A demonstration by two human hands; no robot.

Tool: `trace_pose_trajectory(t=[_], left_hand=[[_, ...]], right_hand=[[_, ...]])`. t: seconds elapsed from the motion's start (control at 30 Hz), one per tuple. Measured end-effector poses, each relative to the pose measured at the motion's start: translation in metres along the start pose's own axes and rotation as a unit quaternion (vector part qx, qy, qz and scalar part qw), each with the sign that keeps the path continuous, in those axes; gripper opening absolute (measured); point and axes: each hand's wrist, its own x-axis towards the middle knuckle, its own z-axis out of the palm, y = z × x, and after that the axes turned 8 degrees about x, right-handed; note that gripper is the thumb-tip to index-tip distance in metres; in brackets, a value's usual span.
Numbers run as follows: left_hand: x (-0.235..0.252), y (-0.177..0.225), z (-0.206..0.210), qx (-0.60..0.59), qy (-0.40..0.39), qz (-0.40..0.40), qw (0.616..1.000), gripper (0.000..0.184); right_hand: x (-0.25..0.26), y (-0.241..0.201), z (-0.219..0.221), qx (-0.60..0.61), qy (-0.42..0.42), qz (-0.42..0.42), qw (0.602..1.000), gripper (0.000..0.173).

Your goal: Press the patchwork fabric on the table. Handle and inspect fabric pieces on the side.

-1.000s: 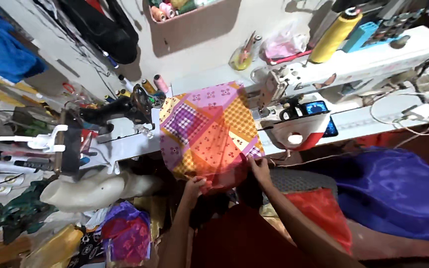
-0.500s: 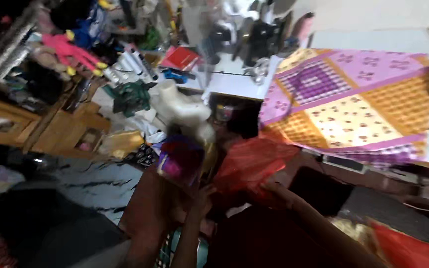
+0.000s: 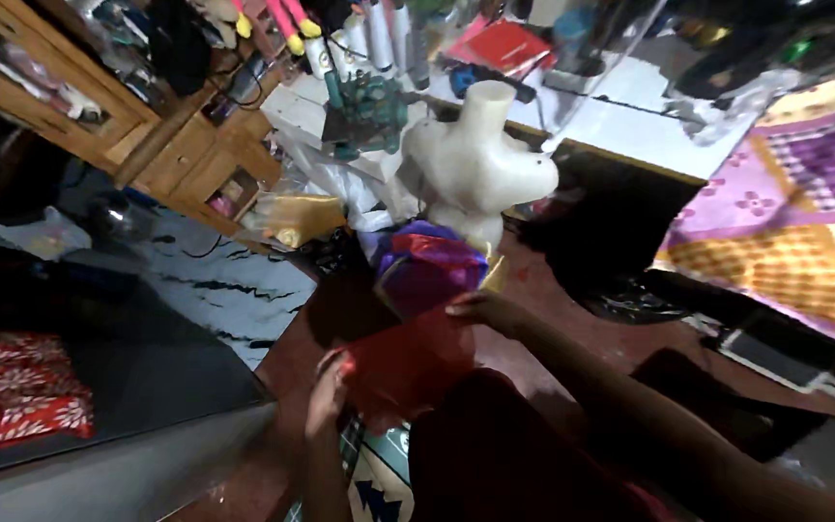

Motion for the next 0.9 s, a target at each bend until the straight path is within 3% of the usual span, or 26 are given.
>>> trace_pose_trajectory(t=[0.1,0.23,0.33,0.47,0.6,0.67,0.77,0.9], left_hand=[[0.068,0.036,-0.028,-0.004,0.074,-0.011,0.997,0.029],[0.167,0.100,-0.072,0.044,0.101,0.044,0.993,0.055],[0.241,0.130,-0.105,0.086,0.100,0.034,0.991,0.056],[0.334,0.166,-0.147,0.138,0.086,0.032,0.986,0.037],[0.427,0.191,-0.179,0.242,0.053,0.054,0.967,0.031],[0.482,0.203,-0.194,0.335,0.023,0.108,0.936,0.027],[0.561,0.234,-0.204,0.438,-0.005,0.125,0.890,0.030],[0.660,0.272,-0.213,0.448,0.011,0.171,0.877,0.031]], right_hand=[[0.081,-0.012,0.030,0.011,0.076,-0.031,0.997,0.021],[0.190,-0.043,0.068,0.030,0.146,-0.060,0.987,0.042],[0.265,-0.074,0.091,0.056,0.172,-0.068,0.981,0.061],[0.362,-0.118,0.110,0.026,0.053,-0.054,0.997,0.037],[0.449,-0.151,0.131,-0.087,-0.052,-0.039,0.994,0.030],[0.497,-0.160,0.140,-0.177,-0.039,-0.059,0.982,0.024],[0.568,-0.177,0.152,-0.290,0.027,-0.036,0.956,0.022],[0.644,-0.204,0.165,-0.285,0.164,-0.064,0.942,0.023]])
